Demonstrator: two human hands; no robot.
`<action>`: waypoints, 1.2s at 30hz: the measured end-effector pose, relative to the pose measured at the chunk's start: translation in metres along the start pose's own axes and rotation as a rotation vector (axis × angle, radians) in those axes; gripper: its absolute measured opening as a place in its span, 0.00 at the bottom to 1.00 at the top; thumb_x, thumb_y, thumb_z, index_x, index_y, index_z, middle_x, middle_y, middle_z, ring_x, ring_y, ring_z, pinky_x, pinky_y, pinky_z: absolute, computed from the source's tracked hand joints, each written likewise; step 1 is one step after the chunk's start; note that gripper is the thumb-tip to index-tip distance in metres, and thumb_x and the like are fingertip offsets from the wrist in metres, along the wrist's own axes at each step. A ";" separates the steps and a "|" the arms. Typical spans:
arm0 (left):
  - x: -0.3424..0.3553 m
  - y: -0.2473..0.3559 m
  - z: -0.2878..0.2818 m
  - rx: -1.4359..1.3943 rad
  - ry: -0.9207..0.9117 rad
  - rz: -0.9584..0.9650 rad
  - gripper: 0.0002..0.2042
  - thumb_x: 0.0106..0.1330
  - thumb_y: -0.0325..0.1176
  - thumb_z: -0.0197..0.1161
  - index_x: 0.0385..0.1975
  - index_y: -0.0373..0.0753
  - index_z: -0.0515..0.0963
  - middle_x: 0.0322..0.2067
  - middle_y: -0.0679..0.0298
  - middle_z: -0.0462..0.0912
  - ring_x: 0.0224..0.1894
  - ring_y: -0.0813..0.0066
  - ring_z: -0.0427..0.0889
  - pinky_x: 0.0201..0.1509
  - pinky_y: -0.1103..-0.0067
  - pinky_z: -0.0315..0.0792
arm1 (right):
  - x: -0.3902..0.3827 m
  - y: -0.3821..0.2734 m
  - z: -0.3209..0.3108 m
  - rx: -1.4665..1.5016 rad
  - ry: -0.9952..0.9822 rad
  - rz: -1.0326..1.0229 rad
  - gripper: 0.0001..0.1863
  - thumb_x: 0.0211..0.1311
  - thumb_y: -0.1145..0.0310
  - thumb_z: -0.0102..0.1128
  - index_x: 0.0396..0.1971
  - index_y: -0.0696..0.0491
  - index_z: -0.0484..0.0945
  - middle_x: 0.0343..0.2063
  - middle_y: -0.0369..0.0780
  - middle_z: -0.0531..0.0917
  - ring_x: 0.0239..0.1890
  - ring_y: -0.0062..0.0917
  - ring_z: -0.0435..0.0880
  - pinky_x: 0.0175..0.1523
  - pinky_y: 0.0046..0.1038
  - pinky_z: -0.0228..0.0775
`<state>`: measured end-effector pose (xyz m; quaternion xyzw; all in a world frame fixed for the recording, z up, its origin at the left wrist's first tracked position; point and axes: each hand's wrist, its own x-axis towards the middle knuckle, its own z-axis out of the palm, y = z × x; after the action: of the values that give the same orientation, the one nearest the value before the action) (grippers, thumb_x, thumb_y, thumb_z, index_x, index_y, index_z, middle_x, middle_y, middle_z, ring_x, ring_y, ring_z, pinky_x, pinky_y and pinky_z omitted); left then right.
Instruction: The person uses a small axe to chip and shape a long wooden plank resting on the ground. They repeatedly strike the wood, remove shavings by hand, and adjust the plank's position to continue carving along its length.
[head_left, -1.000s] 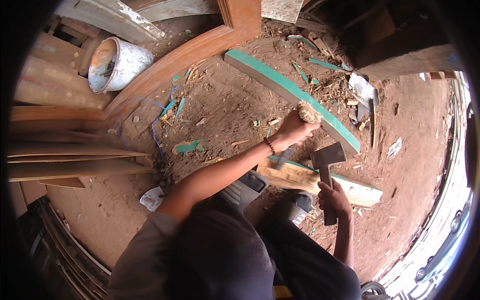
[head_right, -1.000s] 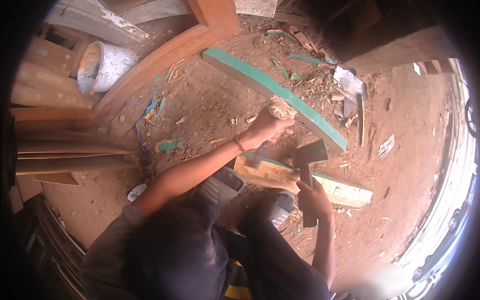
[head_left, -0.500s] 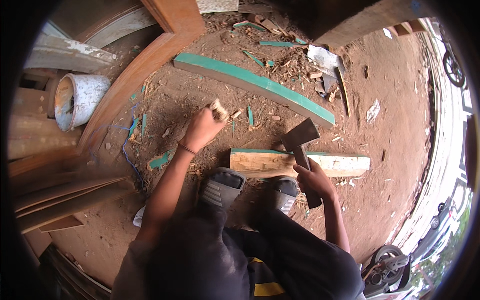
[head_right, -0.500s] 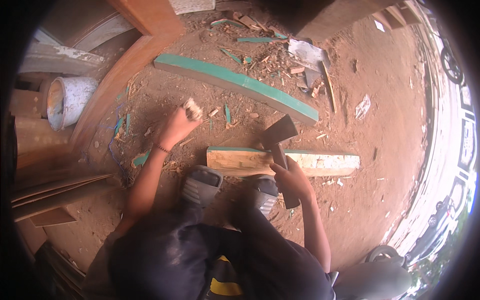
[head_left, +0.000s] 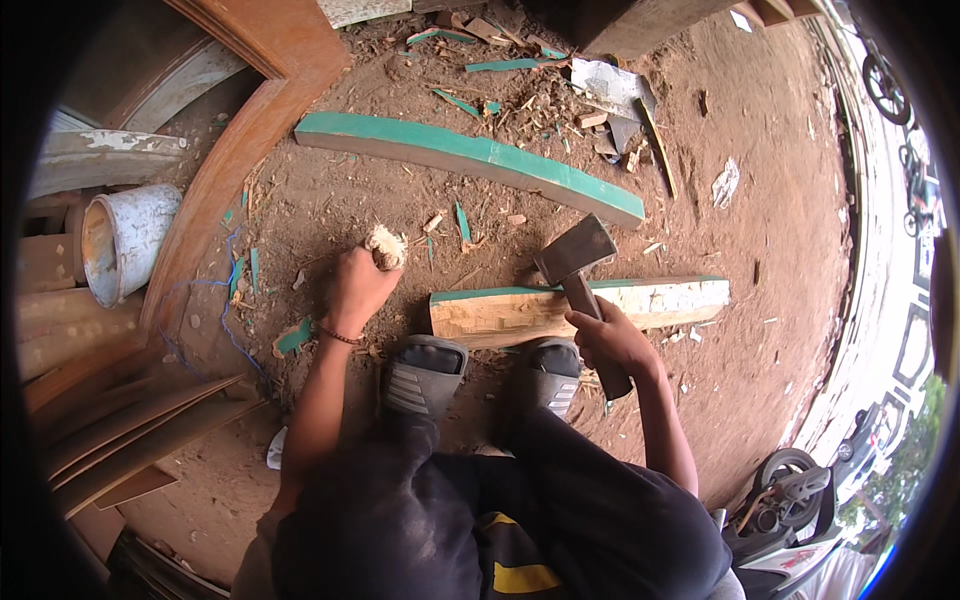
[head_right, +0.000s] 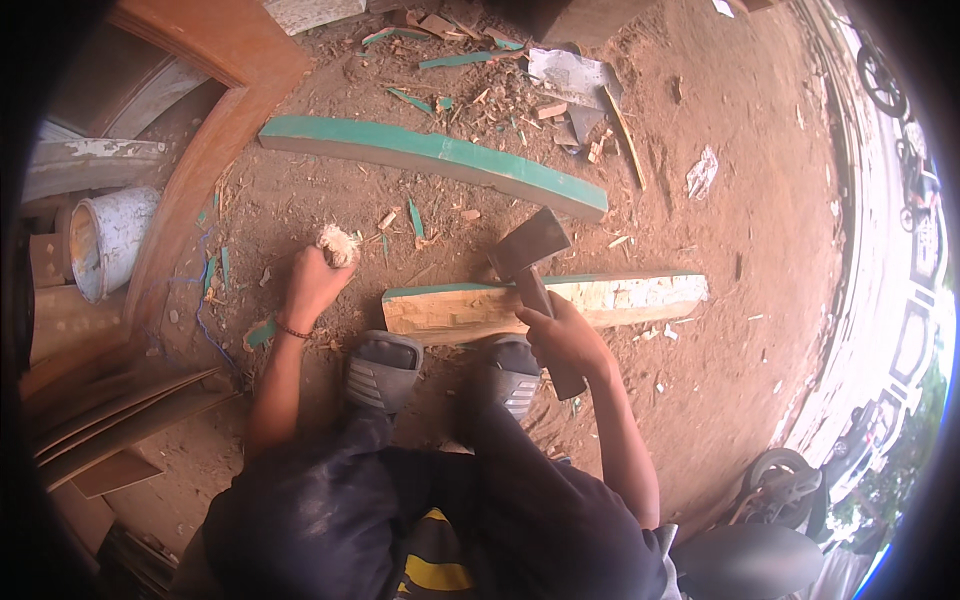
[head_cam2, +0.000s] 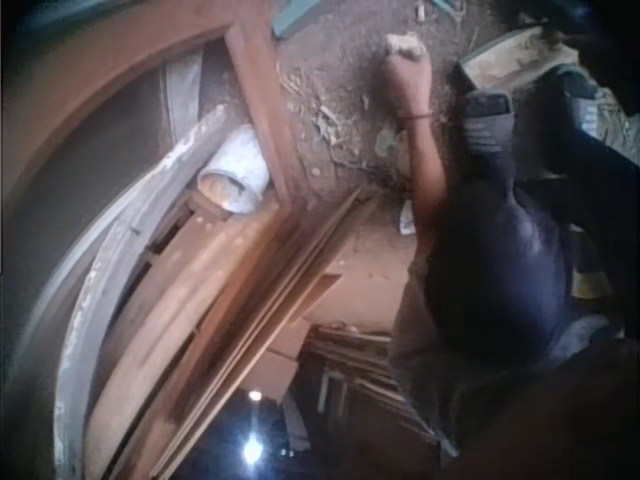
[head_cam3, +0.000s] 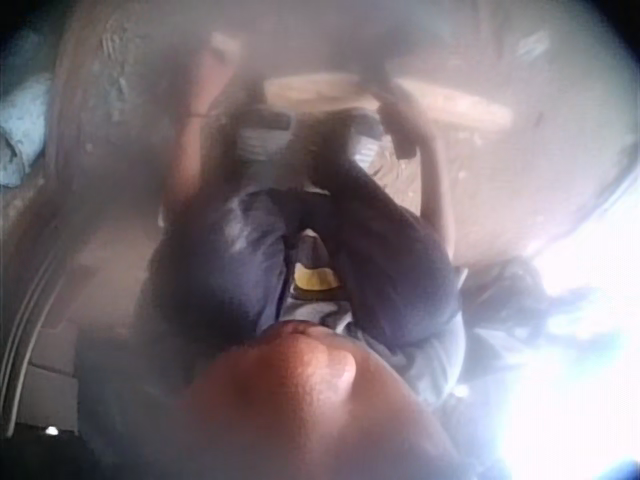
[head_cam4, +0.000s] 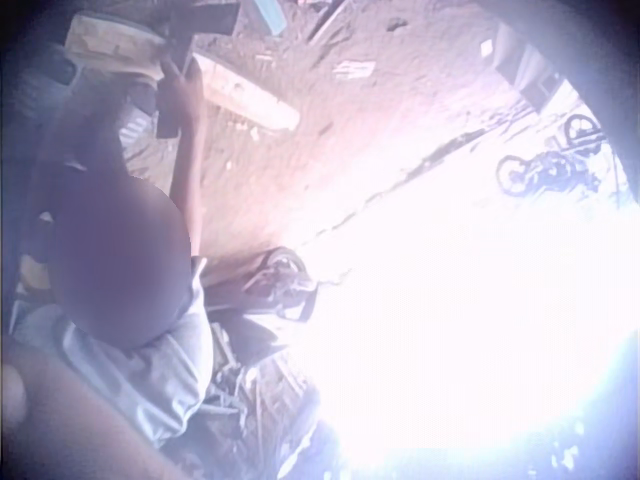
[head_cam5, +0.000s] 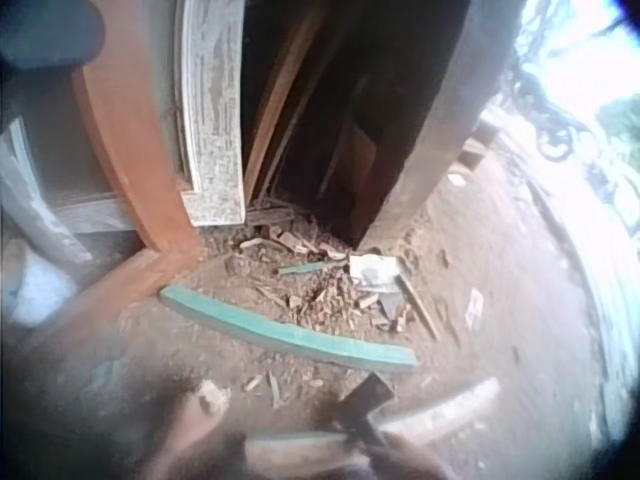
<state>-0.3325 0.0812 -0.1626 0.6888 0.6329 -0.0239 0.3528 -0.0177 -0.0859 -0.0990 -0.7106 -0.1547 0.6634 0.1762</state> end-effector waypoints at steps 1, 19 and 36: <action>-0.001 0.003 0.000 -0.055 0.027 0.054 0.17 0.54 0.40 0.71 0.33 0.30 0.82 0.32 0.43 0.84 0.40 0.45 0.84 0.40 0.64 0.77 | 0.001 0.001 0.000 -0.014 0.005 0.001 0.16 0.67 0.59 0.61 0.43 0.55 0.70 0.22 0.34 0.74 0.19 0.17 0.74 0.23 0.22 0.69; -0.004 0.037 -0.001 -0.486 0.095 0.361 0.09 0.60 0.32 0.69 0.33 0.33 0.83 0.30 0.59 0.87 0.33 0.69 0.86 0.38 0.73 0.76 | 0.001 0.001 -0.001 0.104 -0.033 0.026 0.14 0.67 0.60 0.60 0.38 0.54 0.68 0.19 0.33 0.73 0.17 0.17 0.73 0.22 0.23 0.67; 0.020 0.042 0.002 -0.083 -0.028 0.164 0.18 0.58 0.36 0.70 0.37 0.27 0.75 0.31 0.47 0.85 0.35 0.54 0.86 0.41 0.68 0.80 | -0.001 -0.012 -0.014 -0.178 0.017 0.036 0.17 0.60 0.64 0.64 0.42 0.58 0.72 0.21 0.36 0.76 0.19 0.19 0.76 0.24 0.25 0.71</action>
<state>-0.2901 0.0994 -0.1544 0.7226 0.5700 0.0215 0.3905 -0.0035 -0.0763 -0.0914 -0.7318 -0.1987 0.6440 0.1016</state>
